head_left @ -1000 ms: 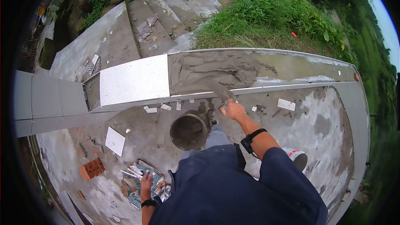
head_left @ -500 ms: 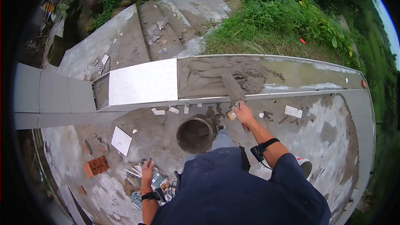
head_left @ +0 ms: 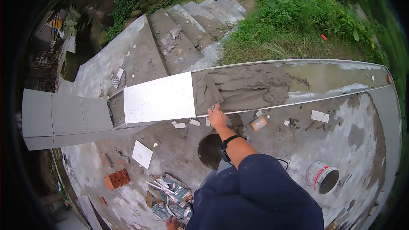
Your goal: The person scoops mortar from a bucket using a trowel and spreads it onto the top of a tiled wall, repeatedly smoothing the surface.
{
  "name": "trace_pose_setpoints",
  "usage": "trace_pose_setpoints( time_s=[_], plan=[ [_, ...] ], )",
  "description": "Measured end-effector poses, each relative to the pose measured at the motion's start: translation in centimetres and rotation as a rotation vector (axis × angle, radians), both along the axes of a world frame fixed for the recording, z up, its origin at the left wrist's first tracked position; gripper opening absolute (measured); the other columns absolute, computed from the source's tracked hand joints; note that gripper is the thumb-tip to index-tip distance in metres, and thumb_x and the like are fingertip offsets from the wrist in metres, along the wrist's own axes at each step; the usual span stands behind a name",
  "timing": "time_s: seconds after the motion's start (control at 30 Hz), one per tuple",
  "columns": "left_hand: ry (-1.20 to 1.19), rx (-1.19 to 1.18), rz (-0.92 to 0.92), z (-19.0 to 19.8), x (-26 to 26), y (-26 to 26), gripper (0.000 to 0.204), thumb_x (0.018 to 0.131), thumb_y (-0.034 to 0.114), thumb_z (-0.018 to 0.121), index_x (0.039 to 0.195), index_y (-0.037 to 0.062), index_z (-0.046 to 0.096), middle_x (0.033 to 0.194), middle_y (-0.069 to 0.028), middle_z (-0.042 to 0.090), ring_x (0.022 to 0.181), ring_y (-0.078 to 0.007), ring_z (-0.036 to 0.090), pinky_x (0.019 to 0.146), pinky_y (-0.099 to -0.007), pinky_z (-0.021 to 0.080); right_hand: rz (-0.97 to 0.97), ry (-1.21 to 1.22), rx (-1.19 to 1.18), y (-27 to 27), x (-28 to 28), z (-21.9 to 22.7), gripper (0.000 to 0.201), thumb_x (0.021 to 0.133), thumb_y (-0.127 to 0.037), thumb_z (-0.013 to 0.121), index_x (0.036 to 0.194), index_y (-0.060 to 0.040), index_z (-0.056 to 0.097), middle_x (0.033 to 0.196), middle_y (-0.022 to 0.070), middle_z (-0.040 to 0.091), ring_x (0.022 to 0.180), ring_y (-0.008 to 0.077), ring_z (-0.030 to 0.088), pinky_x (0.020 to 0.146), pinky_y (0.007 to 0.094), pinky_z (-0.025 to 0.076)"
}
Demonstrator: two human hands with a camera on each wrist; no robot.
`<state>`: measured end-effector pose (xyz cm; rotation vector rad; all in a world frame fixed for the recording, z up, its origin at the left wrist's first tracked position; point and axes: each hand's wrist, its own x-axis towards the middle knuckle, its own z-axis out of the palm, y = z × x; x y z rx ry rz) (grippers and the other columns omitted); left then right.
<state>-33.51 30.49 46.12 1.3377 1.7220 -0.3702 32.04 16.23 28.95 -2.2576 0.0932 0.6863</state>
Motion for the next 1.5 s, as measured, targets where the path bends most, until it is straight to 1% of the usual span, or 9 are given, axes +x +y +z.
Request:
trace_pose_setpoints(
  time_s=[0.13, 0.47, 0.67, 0.87, 1.0, 1.27, 1.37, 1.43, 1.5],
  plan=[
    [-0.189, -0.044, 0.02, -0.4, -0.3, -0.6, 0.04, 0.098, 0.025, 0.064, 0.129, 0.0005, 0.06, 0.066, -0.0038, 0.057, 0.053, -0.0131, 0.052, 0.047, -0.0301, 0.042, -0.084, 0.016, -0.094, -6.7, 1.9, -0.2, 0.05, 0.1, -0.04, 0.054, 0.123, 0.0031, 0.043, 0.103, 0.0312, 0.069, 0.101, 0.0492, 0.065, 0.087, 0.0572, 0.05],
    [-0.18, 0.107, -0.219, -0.1, 17.7, 5.9, 0.048, 0.097, 0.022, 0.064, 0.14, 0.0015, 0.055, 0.106, -0.0044, 0.068, 0.082, -0.0118, 0.061, 0.059, -0.0269, 0.046, -0.186, -0.069, -0.251, -20.1, 3.2, -1.2, 0.045, 0.099, -0.04, 0.055, 0.115, 0.001, 0.043, 0.098, 0.0301, 0.069, 0.094, 0.0487, 0.066, 0.082, 0.0589, 0.05],
    [-0.112, 0.078, -0.358, 2.0, 23.5, 4.6, 0.047, 0.099, 0.024, 0.061, 0.141, 0.0047, 0.055, 0.111, -0.0027, 0.068, 0.09, -0.0119, 0.061, 0.065, -0.0274, 0.046, -0.187, -0.04, -0.305, -26.4, 4.6, -1.3, 0.044, 0.099, -0.04, 0.055, 0.113, -0.0009, 0.043, 0.096, 0.0297, 0.069, 0.093, 0.0497, 0.065, 0.082, 0.0587, 0.049],
    [-0.167, 0.03, -0.269, 0.0, 20.2, 3.3, 0.051, 0.097, 0.021, 0.063, 0.141, -0.0034, 0.052, 0.102, -0.0071, 0.069, 0.076, -0.0103, 0.06, 0.056, -0.0229, 0.042, -0.214, -0.129, -0.242, -30.2, 5.6, -2.4, 0.045, 0.098, -0.042, 0.056, 0.113, -0.0016, 0.043, 0.092, 0.0308, 0.068, 0.092, 0.0525, 0.063, 0.08, 0.0613, 0.047],
    [-0.092, 0.047, -0.284, -2.1, 15.2, 4.0, 0.052, 0.096, 0.021, 0.064, 0.141, -0.0018, 0.053, 0.099, -0.005, 0.068, 0.075, -0.0095, 0.057, 0.056, -0.024, 0.042, -0.235, -0.133, -0.23, -34.0, 7.0, -2.6, 0.045, 0.098, -0.043, 0.056, 0.113, -0.0019, 0.044, 0.093, 0.0314, 0.068, 0.092, 0.0528, 0.063, 0.08, 0.0609, 0.047],
    [-0.004, 0.023, -0.299, -0.9, 16.5, 0.6, 0.051, 0.097, 0.029, 0.065, 0.142, 0.0085, 0.055, 0.108, -0.004, 0.068, 0.086, -0.0155, 0.064, 0.064, -0.0314, 0.05, -0.259, -0.037, -0.278, -37.4, 9.1, -1.0, 0.043, 0.097, -0.039, 0.057, 0.108, 0.0025, 0.054, 0.097, 0.0283, 0.069, 0.098, 0.0509, 0.063, 0.086, 0.0563, 0.047],
    [0.009, 0.035, -0.313, -0.2, 18.4, 0.3, 0.052, 0.096, 0.028, 0.065, 0.143, 0.0082, 0.054, 0.109, -0.0042, 0.068, 0.086, -0.0138, 0.064, 0.064, -0.0297, 0.05, -0.267, -0.24, -0.212, -37.8, 7.9, -1.2, 0.044, 0.097, -0.042, 0.056, 0.104, 0.0017, 0.054, 0.089, 0.0232, 0.069, 0.082, 0.0414, 0.069, 0.073, 0.0517, 0.052],
    [-0.078, 0.029, -0.353, 0.0, 19.9, 0.6, 0.048, 0.099, 0.017, 0.06, 0.142, -0.0036, 0.05, 0.109, -0.0079, 0.067, 0.085, -0.0125, 0.061, 0.07, -0.0261, 0.048, -0.485, 0.005, 0.227, -38.1, 8.1, 0.7, 0.042, 0.096, -0.042, 0.058, 0.1, -0.0002, 0.057, 0.08, 0.0188, 0.067, 0.064, 0.0301, 0.066, 0.061, 0.043, 0.052],
    [-0.076, 0.04, -0.337, 1.4, 21.7, 0.5, 0.048, 0.1, 0.015, 0.059, 0.142, -0.005, 0.049, 0.112, -0.0103, 0.067, 0.089, -0.014, 0.062, 0.073, -0.0269, 0.05, -0.642, 0.11, 0.461, -37.5, 9.3, -0.1, 0.04, 0.097, -0.043, 0.058, 0.096, -0.003, 0.056, 0.074, 0.0133, 0.061, 0.057, 0.0233, 0.059, 0.054, 0.0376, 0.048]
  ],
)
